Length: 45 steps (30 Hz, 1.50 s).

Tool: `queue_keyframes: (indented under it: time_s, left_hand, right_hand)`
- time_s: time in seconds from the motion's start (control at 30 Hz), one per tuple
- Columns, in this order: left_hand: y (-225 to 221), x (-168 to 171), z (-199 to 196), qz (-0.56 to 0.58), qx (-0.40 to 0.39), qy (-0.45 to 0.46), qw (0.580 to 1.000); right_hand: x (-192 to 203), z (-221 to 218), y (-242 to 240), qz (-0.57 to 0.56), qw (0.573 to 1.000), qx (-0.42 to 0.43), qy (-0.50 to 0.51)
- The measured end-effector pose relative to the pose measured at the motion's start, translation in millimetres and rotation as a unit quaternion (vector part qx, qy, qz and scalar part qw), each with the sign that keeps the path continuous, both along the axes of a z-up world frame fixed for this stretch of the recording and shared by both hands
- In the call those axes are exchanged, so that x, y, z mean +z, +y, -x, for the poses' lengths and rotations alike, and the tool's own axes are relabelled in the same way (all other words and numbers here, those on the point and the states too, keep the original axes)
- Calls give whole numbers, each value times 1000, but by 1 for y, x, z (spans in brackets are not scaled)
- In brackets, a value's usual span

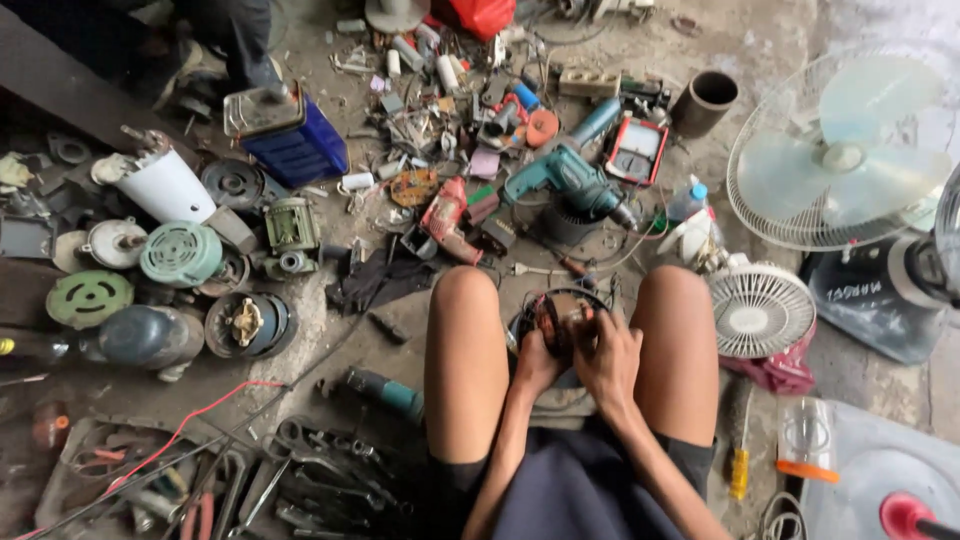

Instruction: The person is cleaning and scraping the copper windings of an electric motor stator using a small hand tool in a workshop environment.

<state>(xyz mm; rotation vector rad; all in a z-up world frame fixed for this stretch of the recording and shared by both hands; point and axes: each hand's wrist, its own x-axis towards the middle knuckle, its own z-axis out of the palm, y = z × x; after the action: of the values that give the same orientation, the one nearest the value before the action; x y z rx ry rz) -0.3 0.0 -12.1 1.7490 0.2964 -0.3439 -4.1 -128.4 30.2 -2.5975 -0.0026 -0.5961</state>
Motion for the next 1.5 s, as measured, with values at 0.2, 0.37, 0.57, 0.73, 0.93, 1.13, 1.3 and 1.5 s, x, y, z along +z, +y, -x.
queue_keyframes:
  time_s: [0.2, 0.37, 0.57, 0.73, 0.93, 1.13, 1.3, 1.5]
  left_hand:
    - [3, 1, 5, 11, 21, 13, 1000]
    - [-5, 5, -1, -3, 13, -11, 1000]
    - [-3, 29, -5, -10, 19, -24, 999]
    - [0, 5, 3, -7, -2, 12, 1000]
    - [4, 24, 4, -22, -2, 33, 999]
    - [3, 13, -5, -58, -10, -113, 992]
    - [0, -1, -5, -12, -16, -56, 998]
    - [0, -12, -1, 1, -10, -1, 1000]
  right_hand:
    - [18, 18, 8, 14, 1000, 5, -4]
    - [18, -11, 10, -10, 1000, 5, -6]
    - [24, 3, 9, -4, 1000, 10, -6]
    - [36, -6, 20, -19, 1000, -5, -6]
    - [22, -5, 17, 10, 1000, -3, -20]
    - [47, 3, 25, 8, 1000, 2, -19]
    - [29, -34, 14, -21, 1000, 2, 12]
    - [25, 12, 8, -37, 999, 3, 34]
